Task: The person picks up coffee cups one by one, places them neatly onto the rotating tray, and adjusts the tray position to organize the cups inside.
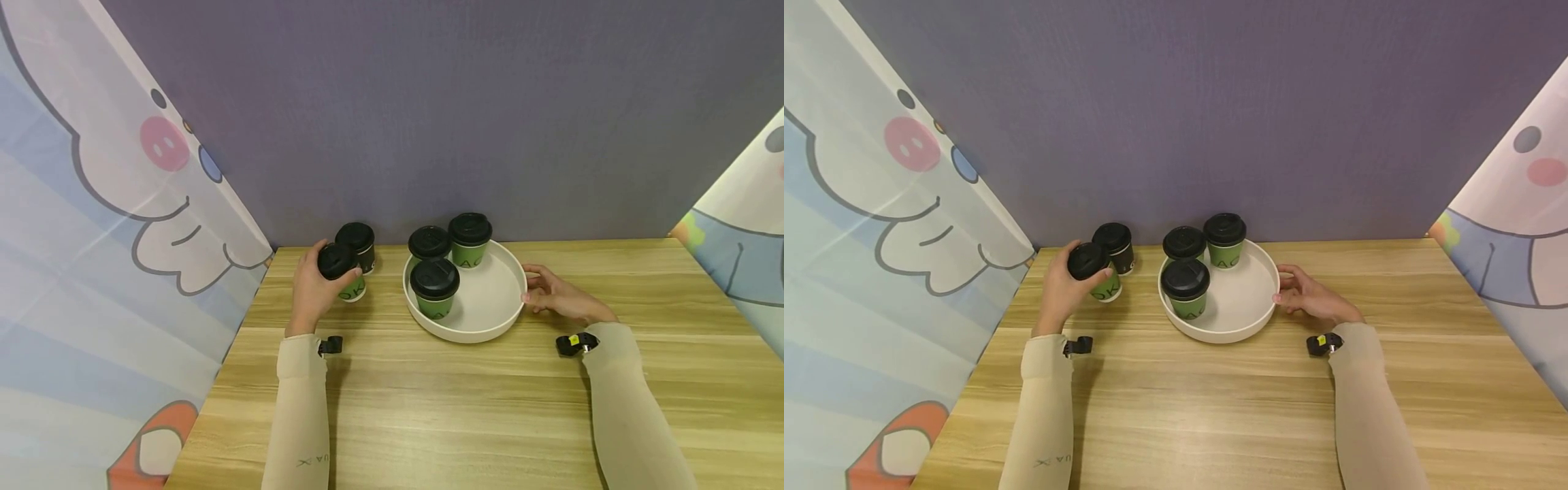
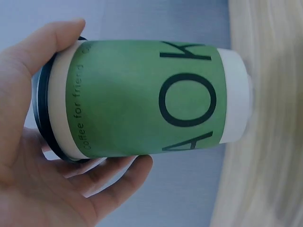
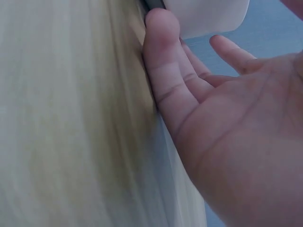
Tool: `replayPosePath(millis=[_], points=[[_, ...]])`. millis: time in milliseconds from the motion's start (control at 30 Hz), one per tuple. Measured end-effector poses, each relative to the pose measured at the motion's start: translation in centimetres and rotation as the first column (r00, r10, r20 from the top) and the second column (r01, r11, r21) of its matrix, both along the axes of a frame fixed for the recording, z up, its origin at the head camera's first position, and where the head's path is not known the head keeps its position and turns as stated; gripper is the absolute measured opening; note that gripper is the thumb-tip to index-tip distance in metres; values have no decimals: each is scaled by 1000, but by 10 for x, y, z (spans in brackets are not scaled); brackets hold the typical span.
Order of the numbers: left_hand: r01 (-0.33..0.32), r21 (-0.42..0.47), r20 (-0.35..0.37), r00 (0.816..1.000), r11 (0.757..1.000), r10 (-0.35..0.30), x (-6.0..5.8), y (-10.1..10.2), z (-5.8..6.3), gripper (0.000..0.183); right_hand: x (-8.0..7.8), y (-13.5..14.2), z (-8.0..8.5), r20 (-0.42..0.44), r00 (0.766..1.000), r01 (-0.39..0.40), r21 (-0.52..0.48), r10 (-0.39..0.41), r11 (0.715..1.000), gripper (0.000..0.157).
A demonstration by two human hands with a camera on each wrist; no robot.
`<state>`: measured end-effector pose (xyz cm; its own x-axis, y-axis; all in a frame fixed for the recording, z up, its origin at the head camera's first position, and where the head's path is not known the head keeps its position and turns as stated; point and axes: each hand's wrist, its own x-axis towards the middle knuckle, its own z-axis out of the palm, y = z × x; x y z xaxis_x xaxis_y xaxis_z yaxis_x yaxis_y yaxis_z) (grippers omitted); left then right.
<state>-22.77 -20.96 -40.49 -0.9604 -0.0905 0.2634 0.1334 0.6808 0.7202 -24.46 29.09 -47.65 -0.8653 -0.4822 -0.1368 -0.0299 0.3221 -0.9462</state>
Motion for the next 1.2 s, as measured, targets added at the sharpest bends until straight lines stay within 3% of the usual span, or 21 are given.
replayPosePath(millis=[433,667,1000,1100,1200], points=[[98,-55,-89,991,994,-102,16,21,26,94,0,-3,1,-16,998,-56,35,56,998,92],[137,-71,-95,985,988,-143,21,29,33,91,-1,-6,1,-10,998,-68,35,68,997,103],[232,-82,-68,969,969,-238,27,37,39,88,1,-15,7,11,998,-57,127,56,990,118],[268,-76,-62,960,960,-273,28,41,40,90,2,-16,9,7,998,-58,144,58,988,119],[303,-68,-62,950,951,-307,29,44,41,90,3,-16,11,-5,999,-48,165,49,985,109]])
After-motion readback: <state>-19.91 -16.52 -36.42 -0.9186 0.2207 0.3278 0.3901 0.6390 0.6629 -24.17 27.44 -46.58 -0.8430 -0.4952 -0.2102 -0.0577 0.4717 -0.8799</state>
